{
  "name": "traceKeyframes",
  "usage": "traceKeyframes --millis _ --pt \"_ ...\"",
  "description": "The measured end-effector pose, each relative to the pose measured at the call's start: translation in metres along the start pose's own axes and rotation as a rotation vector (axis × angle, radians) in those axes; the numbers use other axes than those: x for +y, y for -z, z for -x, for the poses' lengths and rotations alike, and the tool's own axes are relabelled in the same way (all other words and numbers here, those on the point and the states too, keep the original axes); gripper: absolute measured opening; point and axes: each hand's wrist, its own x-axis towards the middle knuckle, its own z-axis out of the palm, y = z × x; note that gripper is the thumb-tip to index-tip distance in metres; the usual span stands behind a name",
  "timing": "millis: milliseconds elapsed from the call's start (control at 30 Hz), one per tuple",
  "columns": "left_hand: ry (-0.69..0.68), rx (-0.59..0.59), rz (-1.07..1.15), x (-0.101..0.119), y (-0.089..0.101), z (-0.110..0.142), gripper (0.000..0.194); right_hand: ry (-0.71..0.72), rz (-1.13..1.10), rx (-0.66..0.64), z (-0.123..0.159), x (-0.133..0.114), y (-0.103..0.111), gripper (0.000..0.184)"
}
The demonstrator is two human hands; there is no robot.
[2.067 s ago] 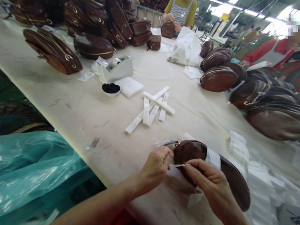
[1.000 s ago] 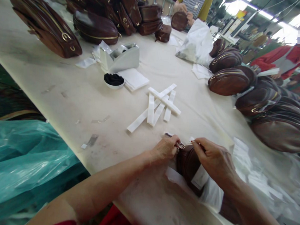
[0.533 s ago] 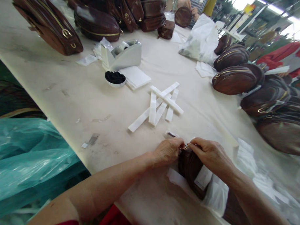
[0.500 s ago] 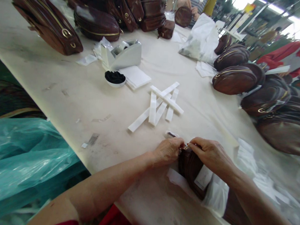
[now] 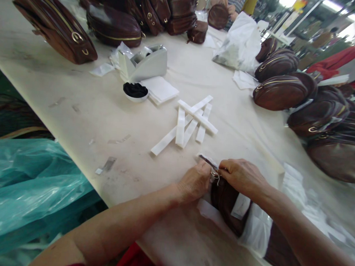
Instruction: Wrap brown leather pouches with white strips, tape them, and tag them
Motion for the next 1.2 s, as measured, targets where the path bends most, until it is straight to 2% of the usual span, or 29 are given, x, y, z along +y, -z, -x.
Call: traceKeyframes --millis 233,500,900,1100,1200 --pt "0.037 0.036 -0.057 0.004 -0.002 -0.001 0.011 -0.069 -0.123 0.04 0.001 0.009 0.0 0.022" --pt "0.045 0.044 -0.085 0.004 -0.002 -0.001 0.01 -0.16 -0.169 0.167 0.003 0.022 0.005 0.023" --pt "0.016 0.058 -0.024 0.003 -0.004 0.0 0.016 -0.062 -0.225 0.067 -0.001 0.017 -0.006 0.023" --pt "-0.053 0.118 0.027 0.006 0.001 0.003 0.012 -0.004 -0.231 0.042 -0.001 0.014 -0.005 0.022" --pt "-0.052 0.098 0.09 0.007 0.002 0.004 0.01 0.002 -0.225 0.027 -0.001 0.013 -0.004 0.021"
